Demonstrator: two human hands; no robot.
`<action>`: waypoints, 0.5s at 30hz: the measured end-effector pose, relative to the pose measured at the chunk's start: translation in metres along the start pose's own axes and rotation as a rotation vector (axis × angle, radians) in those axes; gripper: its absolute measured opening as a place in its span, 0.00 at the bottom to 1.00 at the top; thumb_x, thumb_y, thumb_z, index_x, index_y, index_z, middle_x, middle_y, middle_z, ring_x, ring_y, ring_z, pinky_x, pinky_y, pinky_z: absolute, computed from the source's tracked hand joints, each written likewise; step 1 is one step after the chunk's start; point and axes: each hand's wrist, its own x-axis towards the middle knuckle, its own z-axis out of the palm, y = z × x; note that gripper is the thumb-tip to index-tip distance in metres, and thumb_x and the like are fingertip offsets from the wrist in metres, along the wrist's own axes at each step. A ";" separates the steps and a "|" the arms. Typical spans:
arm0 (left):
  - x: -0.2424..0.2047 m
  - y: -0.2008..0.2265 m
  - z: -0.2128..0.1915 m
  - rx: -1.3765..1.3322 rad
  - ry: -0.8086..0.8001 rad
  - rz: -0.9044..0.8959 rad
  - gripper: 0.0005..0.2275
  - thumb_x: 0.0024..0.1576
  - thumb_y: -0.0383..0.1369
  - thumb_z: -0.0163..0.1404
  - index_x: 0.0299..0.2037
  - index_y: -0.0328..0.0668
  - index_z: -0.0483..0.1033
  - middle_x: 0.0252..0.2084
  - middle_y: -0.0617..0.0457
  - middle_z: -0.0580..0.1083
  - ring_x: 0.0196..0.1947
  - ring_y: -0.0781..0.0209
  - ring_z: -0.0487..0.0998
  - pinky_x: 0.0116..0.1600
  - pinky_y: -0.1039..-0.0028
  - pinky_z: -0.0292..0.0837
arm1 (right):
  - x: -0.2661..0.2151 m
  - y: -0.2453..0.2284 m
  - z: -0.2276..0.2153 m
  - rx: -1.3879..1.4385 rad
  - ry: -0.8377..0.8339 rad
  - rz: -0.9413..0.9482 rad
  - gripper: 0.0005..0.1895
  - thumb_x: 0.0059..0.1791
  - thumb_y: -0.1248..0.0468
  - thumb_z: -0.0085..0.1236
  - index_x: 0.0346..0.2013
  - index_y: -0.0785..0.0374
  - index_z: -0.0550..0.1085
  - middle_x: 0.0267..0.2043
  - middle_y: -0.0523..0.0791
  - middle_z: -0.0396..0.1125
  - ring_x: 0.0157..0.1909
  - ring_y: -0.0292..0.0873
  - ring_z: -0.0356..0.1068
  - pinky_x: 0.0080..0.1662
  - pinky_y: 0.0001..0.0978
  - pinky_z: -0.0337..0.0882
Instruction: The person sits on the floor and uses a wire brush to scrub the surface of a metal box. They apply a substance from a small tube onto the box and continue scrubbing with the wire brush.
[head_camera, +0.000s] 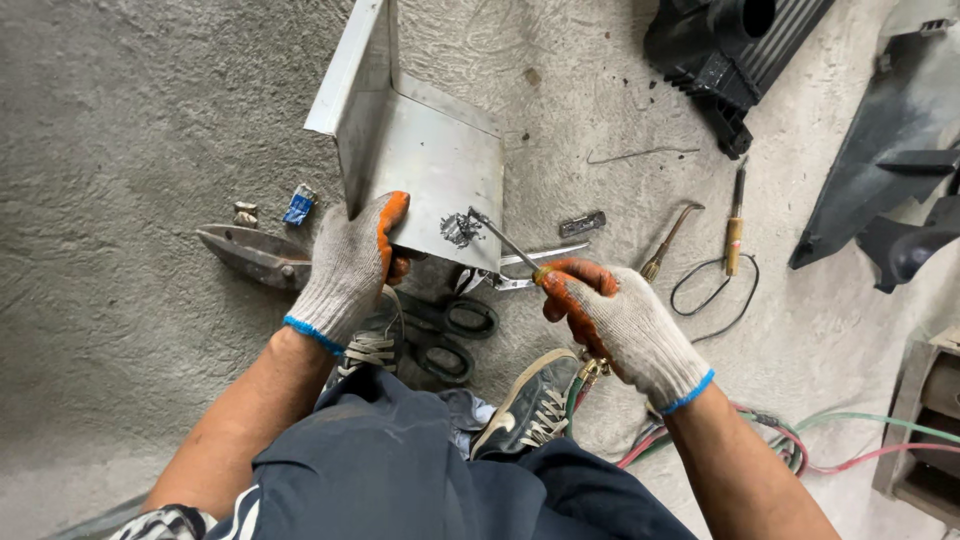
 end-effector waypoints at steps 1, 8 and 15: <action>-0.001 -0.001 -0.001 0.027 0.013 0.005 0.18 0.58 0.37 0.56 0.46 0.27 0.68 0.24 0.51 0.68 0.13 0.63 0.68 0.16 0.73 0.63 | 0.002 0.000 0.000 -0.018 -0.011 -0.015 0.21 0.49 0.52 0.58 0.50 0.63 0.78 0.27 0.41 0.70 0.17 0.29 0.52 0.20 0.24 0.51; 0.002 -0.005 -0.003 0.090 -0.017 0.038 0.14 0.60 0.37 0.55 0.38 0.28 0.73 0.20 0.53 0.66 0.12 0.64 0.67 0.16 0.72 0.63 | 0.016 0.007 0.005 0.095 -0.095 -0.048 0.21 0.51 0.52 0.55 0.50 0.63 0.76 0.23 0.44 0.68 0.15 0.31 0.52 0.18 0.25 0.50; 0.003 -0.004 -0.003 0.124 -0.019 0.026 0.15 0.59 0.38 0.55 0.43 0.28 0.75 0.22 0.54 0.67 0.13 0.66 0.67 0.16 0.73 0.62 | 0.027 0.021 0.003 -0.023 -0.032 -0.090 0.19 0.52 0.53 0.53 0.50 0.61 0.77 0.24 0.43 0.70 0.15 0.31 0.52 0.19 0.25 0.53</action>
